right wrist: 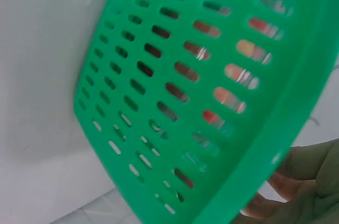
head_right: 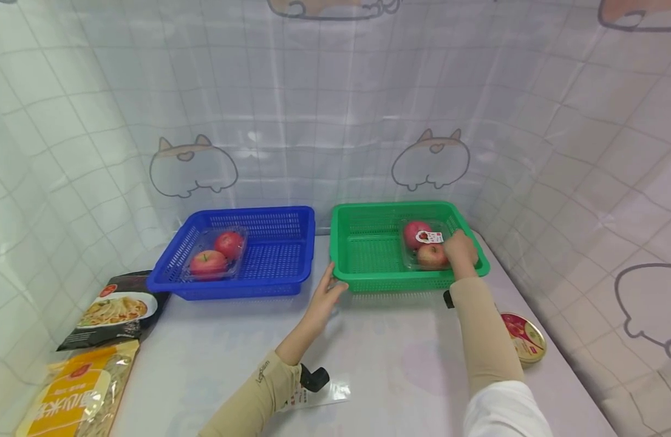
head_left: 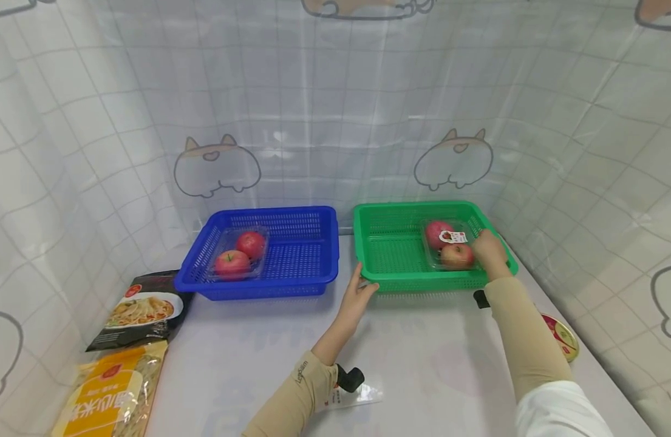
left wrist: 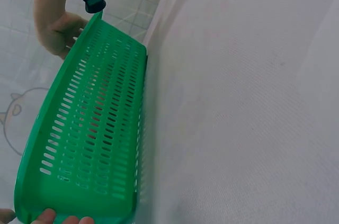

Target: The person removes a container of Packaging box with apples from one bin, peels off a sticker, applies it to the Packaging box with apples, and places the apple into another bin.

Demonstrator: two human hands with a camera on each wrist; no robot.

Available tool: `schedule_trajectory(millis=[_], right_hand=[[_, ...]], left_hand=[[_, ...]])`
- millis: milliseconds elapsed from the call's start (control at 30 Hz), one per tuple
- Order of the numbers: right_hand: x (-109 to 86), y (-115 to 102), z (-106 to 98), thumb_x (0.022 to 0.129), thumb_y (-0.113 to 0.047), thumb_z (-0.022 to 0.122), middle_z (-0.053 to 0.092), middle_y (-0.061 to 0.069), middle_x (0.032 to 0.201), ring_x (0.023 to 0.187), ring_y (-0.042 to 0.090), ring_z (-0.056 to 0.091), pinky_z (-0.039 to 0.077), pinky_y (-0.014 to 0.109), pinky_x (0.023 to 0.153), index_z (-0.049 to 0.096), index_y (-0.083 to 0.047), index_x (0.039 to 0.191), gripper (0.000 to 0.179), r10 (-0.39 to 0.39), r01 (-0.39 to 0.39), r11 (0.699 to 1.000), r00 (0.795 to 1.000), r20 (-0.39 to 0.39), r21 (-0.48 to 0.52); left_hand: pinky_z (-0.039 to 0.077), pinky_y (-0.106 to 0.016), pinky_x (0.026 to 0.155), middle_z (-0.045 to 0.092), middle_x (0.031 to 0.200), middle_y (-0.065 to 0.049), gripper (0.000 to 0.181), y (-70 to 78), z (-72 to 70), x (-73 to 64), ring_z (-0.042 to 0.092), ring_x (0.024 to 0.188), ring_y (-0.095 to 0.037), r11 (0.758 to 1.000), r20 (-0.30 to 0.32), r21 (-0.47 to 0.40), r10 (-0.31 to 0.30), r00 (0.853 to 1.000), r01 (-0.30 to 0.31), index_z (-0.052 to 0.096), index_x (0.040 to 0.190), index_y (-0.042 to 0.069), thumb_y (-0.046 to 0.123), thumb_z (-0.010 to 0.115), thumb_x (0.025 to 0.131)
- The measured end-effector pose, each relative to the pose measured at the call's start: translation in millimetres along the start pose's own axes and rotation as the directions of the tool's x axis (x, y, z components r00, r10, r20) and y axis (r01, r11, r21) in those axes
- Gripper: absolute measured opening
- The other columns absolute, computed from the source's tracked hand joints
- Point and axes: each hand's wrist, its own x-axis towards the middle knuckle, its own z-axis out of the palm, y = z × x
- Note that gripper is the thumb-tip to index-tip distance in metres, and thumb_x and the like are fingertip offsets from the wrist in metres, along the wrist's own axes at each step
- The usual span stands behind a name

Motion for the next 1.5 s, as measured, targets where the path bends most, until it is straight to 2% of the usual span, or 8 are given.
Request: schedule_trajectory(millis=[100,333,633,867,1033,1133,1500], right_hand=[[-2.5,-5.5,1.9,0.09,-0.009,0.027,0.029,0.03,0.141,0.121,0.047,0.036,0.043,0.049,0.072,0.023,0.005,0.142,0.054,-0.009,0.009,1.0,1.0,0.009,0.015],[-10.9,-15.7,9.2,0.09,-0.024,0.031,0.031,0.03,0.141,0.114,0.045,0.041,0.039,0.056,0.084,0.02,0.003,0.144,0.061,0.019,-0.019,0.996,1.0,-0.006,0.086],[-16.7,-25.6,17.6,0.094,-0.035,0.033,0.032,0.028,0.141,0.127,0.046,0.031,0.031,0.057,0.098,0.028,0.003,0.141,0.06,-0.066,0.073,0.991,0.996,-0.063,0.116],[-31.2,-42.7,25.9,0.094,-0.034,0.032,0.037,0.025,0.14,0.125,0.043,0.036,0.034,0.056,0.097,0.031,0.0,0.141,0.058,-0.127,0.134,0.983,0.99,-0.057,0.124],[-38.7,-54.9,33.8,0.094,-0.032,0.032,0.039,0.022,0.14,0.12,0.039,0.043,0.035,0.054,0.096,0.033,-0.003,0.141,0.055,-0.187,0.192,0.967,0.981,-0.048,0.167],[-41.1,-61.2,40.9,0.095,-0.035,0.036,0.043,0.022,0.137,0.123,0.039,0.041,0.033,0.055,0.097,0.036,-0.003,0.14,0.055,-0.223,0.228,0.96,0.974,-0.051,0.165],[-53.9,-81.1,63.3,0.096,-0.035,0.04,0.042,0.023,0.135,0.118,0.039,0.045,0.04,0.053,0.091,0.034,-0.006,0.141,0.054,-0.34,0.33,0.917,0.94,0.007,0.226]], left_hand=[[0.034,-0.053,0.1,0.031,0.141,-0.025,0.07,7.7,-1.6,-6.7,0.039,0.124,-0.039,1.0,0.001,0.0,0.0,1.0,0.0,0.01,0.149,0.011,0.019,0.05,0.093],[0.035,-0.055,0.098,0.032,0.14,-0.025,0.069,9.4,-4.6,-9.8,0.039,0.124,-0.039,1.0,-0.005,-0.003,0.006,1.0,-0.007,0.011,0.149,0.012,0.02,0.05,0.093],[0.034,-0.056,0.098,0.032,0.141,-0.024,0.069,11.0,-8.2,-12.1,0.041,0.124,-0.038,1.0,-0.016,-0.006,-0.002,1.0,0.002,0.012,0.149,0.015,0.021,0.05,0.093],[0.033,-0.055,0.1,0.032,0.141,-0.026,0.07,11.4,-12.0,-14.5,0.041,0.123,-0.039,1.0,-0.024,-0.004,-0.003,1.0,0.003,0.013,0.149,0.014,0.022,0.051,0.091],[0.031,-0.056,0.1,0.031,0.142,-0.024,0.074,-3.9,-17.0,-3.9,0.04,0.124,-0.039,1.0,-0.048,-0.028,-0.015,0.999,0.014,0.014,0.149,0.016,0.021,0.056,0.088],[0.032,-0.056,0.099,0.033,0.141,-0.023,0.075,-12.9,-19.8,0.8,0.04,0.123,-0.038,1.0,-0.075,-0.024,-0.018,0.997,0.016,0.014,0.149,0.019,0.021,0.056,0.087],[0.038,-0.052,0.095,0.039,0.138,-0.021,0.073,-15.9,-31.6,-5.1,0.046,0.117,-0.036,1.0,-0.126,0.009,0.015,0.992,-0.014,0.015,0.149,0.019,0.022,0.055,0.088]])
